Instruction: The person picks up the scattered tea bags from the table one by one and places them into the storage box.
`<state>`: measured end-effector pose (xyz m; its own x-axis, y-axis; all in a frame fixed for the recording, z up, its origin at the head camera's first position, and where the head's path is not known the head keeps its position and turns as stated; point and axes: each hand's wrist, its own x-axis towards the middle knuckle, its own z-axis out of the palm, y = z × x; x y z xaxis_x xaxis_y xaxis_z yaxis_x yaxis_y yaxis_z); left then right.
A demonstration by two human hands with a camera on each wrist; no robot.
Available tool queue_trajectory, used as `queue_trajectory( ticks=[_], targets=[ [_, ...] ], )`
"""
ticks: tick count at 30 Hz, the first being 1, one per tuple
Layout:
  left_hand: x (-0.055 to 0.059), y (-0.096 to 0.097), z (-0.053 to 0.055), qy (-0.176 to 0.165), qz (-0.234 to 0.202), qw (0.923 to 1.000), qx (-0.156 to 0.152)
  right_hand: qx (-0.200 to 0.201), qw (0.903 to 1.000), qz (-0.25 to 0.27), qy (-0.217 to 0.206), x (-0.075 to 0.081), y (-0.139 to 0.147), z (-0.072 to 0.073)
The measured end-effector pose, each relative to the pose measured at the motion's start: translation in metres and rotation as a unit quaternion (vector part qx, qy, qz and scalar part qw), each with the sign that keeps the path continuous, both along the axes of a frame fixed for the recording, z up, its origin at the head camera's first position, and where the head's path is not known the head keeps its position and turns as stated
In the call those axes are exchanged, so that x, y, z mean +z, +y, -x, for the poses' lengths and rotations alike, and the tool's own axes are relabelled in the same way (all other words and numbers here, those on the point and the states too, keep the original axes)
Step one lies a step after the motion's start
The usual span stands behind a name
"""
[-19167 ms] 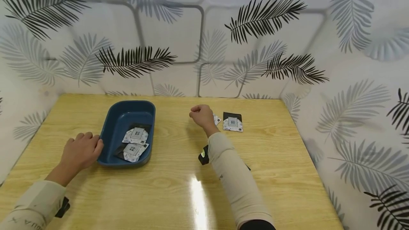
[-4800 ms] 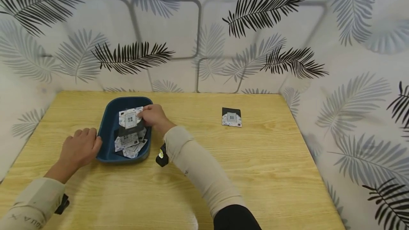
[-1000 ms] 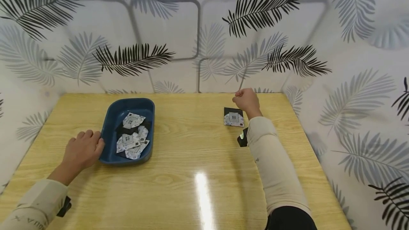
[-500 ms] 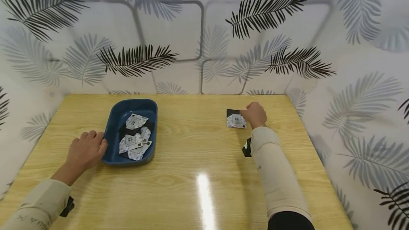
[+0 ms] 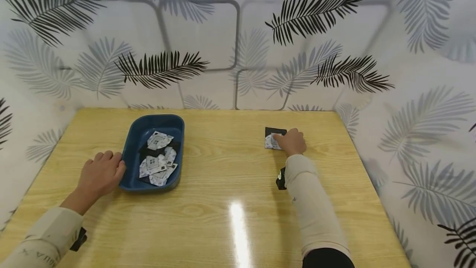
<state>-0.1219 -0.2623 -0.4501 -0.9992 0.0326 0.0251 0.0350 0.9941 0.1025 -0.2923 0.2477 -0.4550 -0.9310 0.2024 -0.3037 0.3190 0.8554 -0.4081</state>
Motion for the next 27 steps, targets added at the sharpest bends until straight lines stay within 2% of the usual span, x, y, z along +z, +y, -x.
queue_trajectory(
  ticks=[7,17,21,27],
  targets=[
    [0.000,0.001,0.002,-0.011,-0.005,0.9999,0.000,-0.017,0.9992,-0.033,0.011,-0.005,-0.006,-0.009],
    [0.001,0.002,0.004,0.001,-0.003,1.0000,-0.004,-0.024,0.9981,-0.054,0.016,-0.017,-0.002,-0.013],
    [0.002,0.002,0.004,0.002,-0.006,1.0000,-0.004,-0.031,0.9981,-0.029,0.044,-0.022,0.001,-0.012],
    [0.001,-0.001,0.005,-0.004,-0.006,1.0000,-0.005,-0.051,0.9939,0.049,0.085,-0.021,0.001,-0.013]
  ],
)
